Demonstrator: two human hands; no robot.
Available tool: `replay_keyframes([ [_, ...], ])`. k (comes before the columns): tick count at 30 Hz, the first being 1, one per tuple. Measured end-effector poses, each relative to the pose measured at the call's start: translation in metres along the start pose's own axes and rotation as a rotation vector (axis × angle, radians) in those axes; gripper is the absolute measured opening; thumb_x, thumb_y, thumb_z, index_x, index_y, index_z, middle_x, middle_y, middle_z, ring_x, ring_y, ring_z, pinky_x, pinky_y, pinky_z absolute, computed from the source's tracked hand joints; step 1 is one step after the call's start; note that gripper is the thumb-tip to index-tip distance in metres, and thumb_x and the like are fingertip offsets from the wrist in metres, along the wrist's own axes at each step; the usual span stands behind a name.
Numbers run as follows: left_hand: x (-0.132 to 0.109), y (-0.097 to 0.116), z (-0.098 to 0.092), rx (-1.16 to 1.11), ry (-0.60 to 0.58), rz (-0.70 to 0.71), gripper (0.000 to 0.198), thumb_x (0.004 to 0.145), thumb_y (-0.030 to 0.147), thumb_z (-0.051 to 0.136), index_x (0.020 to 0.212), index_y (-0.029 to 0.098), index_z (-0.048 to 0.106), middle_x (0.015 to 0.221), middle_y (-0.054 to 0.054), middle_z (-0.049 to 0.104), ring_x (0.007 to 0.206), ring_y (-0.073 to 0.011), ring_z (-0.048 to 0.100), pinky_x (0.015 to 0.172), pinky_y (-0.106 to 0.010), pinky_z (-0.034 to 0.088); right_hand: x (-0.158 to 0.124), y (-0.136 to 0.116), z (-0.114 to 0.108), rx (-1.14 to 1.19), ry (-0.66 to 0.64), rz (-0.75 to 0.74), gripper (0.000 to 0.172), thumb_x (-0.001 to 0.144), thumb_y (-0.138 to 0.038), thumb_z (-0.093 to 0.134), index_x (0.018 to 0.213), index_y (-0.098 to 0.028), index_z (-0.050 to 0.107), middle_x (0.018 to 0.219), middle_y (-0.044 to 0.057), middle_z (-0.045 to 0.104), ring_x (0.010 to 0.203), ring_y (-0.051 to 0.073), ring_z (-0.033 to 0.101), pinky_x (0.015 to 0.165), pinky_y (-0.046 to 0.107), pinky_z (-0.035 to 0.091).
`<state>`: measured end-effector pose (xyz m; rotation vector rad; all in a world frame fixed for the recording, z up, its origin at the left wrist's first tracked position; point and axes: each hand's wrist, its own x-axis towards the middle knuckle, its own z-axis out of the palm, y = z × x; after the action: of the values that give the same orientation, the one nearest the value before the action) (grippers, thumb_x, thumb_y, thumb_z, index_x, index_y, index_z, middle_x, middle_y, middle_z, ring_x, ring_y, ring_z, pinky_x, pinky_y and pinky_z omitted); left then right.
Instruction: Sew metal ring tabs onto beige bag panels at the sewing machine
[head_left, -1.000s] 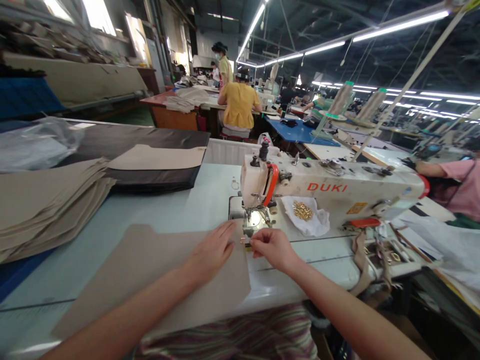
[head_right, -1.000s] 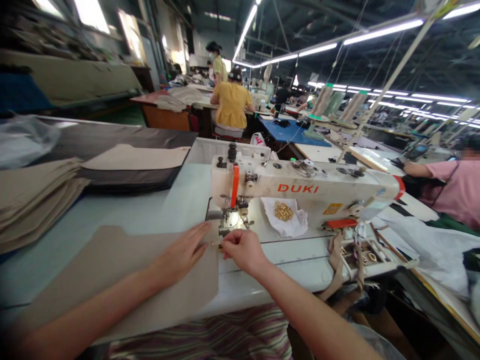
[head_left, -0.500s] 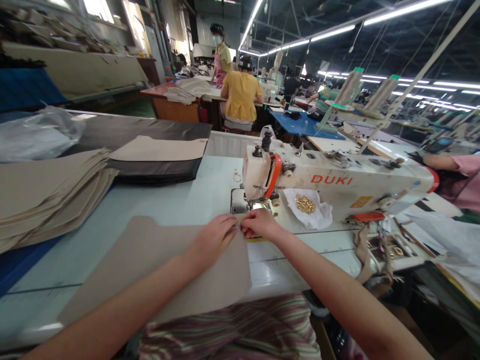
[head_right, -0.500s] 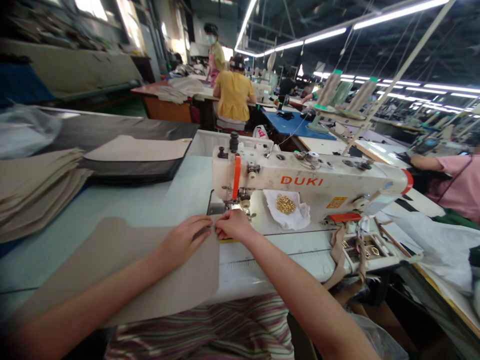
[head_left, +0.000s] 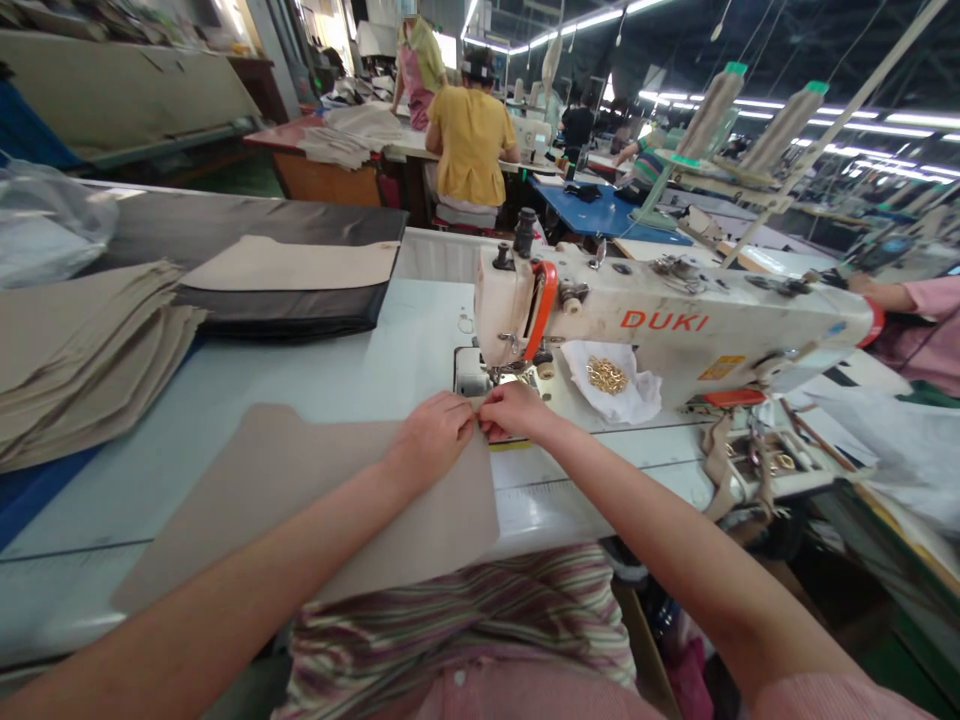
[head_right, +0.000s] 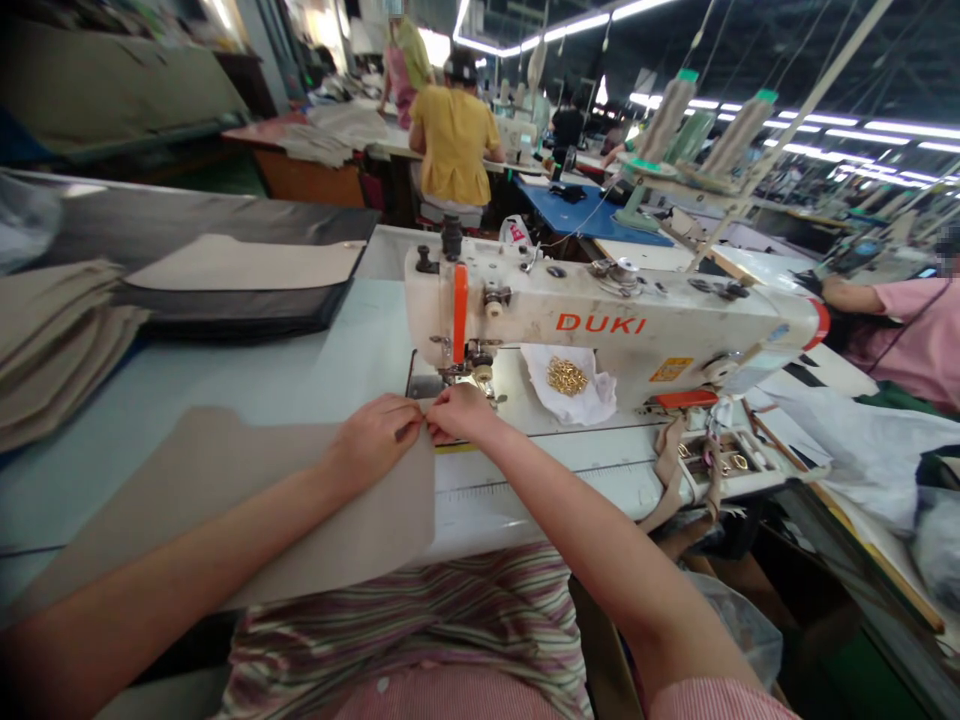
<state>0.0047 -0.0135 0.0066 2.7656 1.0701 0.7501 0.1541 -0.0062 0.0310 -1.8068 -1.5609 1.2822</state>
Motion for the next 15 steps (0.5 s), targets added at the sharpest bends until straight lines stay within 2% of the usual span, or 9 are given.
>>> replay_keyframes([
  [3,0.002,0.001,0.0,0.003,0.004,-0.01,0.02,0.081,0.01,0.045,0.07,0.018,0.059,0.073,-0.005,0.061,0.076,-0.0202,0.055,0.076,-0.034,0.048,-0.007,0.005,-0.002,-0.139,0.085,-0.112,0.023,0.071,-0.006,0.056,0.052,-0.019,0.055,0.049,-0.002,0.06,0.052,0.016,0.061,0.053,0.024,0.048],
  [6,0.002,0.0,0.001,0.0,0.011,-0.002,0.019,0.082,0.011,0.045,0.072,0.018,0.059,0.075,-0.006,0.062,0.077,-0.0205,0.056,0.076,-0.034,0.049,-0.024,0.015,-0.007,-0.287,0.179,-0.289,0.013,0.075,-0.011,0.059,0.066,-0.02,0.061,0.07,0.002,0.066,0.075,0.02,0.063,0.071,0.029,0.047],
  [8,0.001,-0.002,0.002,-0.003,0.016,0.009,0.018,0.083,0.011,0.044,0.074,0.017,0.059,0.078,-0.006,0.063,0.08,-0.0206,0.057,0.077,-0.034,0.049,-0.039,0.024,-0.01,-0.362,0.169,-0.411,0.007,0.077,-0.014,0.063,0.073,-0.02,0.063,0.082,0.004,0.067,0.087,0.022,0.06,0.08,0.032,0.044],
  [10,0.0,-0.003,0.003,-0.002,0.021,0.018,0.018,0.084,0.011,0.044,0.076,0.017,0.06,0.08,-0.007,0.063,0.082,-0.0207,0.057,0.079,-0.035,0.049,-0.053,0.031,-0.015,-0.504,0.103,-0.602,0.004,0.081,-0.017,0.062,0.077,-0.019,0.064,0.086,0.006,0.067,0.091,0.022,0.058,0.084,0.032,0.043],
  [13,-0.001,-0.004,0.005,0.015,0.025,0.028,0.019,0.085,0.012,0.043,0.078,0.016,0.06,0.082,-0.007,0.063,0.083,-0.0209,0.057,0.08,-0.035,0.049,-0.065,0.039,-0.02,-0.823,0.045,-0.972,0.013,0.091,-0.016,0.051,0.087,-0.015,0.064,0.093,0.01,0.067,0.092,0.021,0.057,0.085,0.033,0.045],
  [15,-0.001,-0.002,0.003,0.035,0.019,0.034,0.02,0.086,0.011,0.042,0.079,0.015,0.06,0.084,-0.008,0.063,0.084,-0.0211,0.056,0.081,-0.035,0.048,-0.066,0.04,-0.023,-0.958,0.037,-1.143,0.017,0.093,-0.013,0.046,0.095,-0.013,0.063,0.1,0.011,0.067,0.095,0.021,0.057,0.086,0.033,0.045],
])
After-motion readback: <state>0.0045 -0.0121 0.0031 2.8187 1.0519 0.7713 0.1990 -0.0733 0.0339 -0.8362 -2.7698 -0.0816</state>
